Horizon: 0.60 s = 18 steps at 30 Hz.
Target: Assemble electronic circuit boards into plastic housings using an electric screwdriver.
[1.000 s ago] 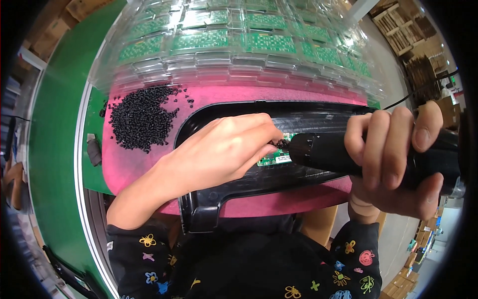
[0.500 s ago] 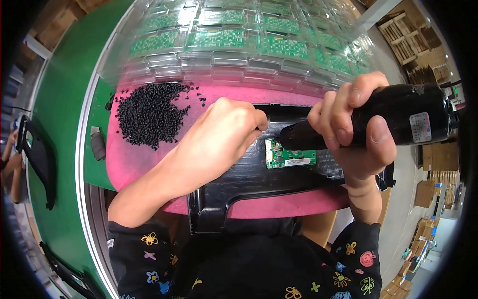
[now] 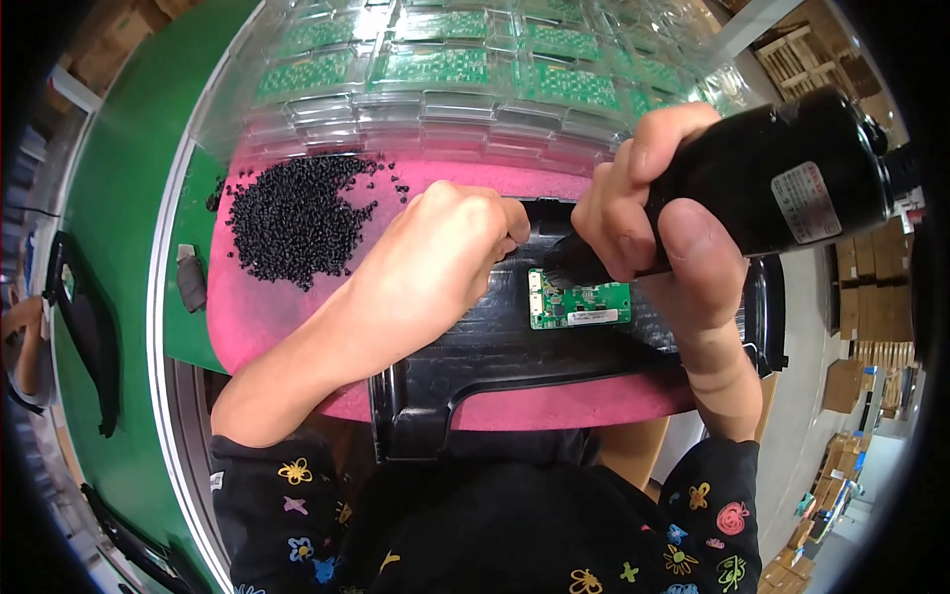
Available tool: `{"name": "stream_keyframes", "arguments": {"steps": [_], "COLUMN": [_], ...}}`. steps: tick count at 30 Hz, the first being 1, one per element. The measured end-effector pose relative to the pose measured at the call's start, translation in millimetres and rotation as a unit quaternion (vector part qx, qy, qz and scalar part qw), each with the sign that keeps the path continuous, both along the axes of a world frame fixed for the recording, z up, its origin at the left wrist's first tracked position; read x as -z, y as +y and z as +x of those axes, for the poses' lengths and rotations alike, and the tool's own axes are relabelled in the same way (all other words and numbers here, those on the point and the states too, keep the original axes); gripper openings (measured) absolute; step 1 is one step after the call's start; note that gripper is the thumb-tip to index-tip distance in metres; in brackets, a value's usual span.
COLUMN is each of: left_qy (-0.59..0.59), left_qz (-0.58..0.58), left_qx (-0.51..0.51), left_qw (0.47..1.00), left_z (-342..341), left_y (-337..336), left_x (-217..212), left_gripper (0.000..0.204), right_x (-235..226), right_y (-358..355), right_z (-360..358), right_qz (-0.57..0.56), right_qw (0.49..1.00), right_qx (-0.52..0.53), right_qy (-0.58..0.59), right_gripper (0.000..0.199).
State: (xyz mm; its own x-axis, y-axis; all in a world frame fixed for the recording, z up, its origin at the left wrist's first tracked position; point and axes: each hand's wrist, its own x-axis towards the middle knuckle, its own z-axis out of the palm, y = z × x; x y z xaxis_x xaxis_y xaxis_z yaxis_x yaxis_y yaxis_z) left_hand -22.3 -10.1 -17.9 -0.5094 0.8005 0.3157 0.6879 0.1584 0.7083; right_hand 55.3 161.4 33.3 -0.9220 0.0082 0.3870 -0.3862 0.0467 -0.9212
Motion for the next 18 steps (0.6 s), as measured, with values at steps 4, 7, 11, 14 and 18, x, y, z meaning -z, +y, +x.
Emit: {"name": "stream_keyframes", "arguments": {"steps": [4, 7, 11, 14, 18], "left_qy": [-0.064, -0.269, -0.388, -0.44, -0.469], "left_qz": [-0.021, -0.041, -0.022, -0.012, -0.007], "left_qx": [0.013, 0.027, 0.055, 0.097, 0.099], "left_qw": [0.998, 0.962, 0.92, 0.893, 0.878], "left_z": [-2, 2, 0, -2, -3], "left_y": [0, 3, 5, 5, 4], "left_x": [-3, -11, -13, -15, -14], "left_gripper": [0.011, 0.009, 0.009, 0.01, 0.011], "right_x": [-3, -16, -27, -26, -24], "right_y": [-4, 0, 3, 0, -1], "right_z": [13, 27, 38, 39, 41], "right_qz": [-0.047, -0.147, -0.195, -0.216, -0.219], "right_qw": [0.999, 0.984, 0.97, 0.963, 0.963], "right_qx": [0.015, -0.037, -0.062, -0.058, -0.032], "right_qy": [0.016, 0.092, 0.134, 0.151, 0.154], "right_gripper": [0.033, 0.031, 0.031, 0.03, 0.031]}}
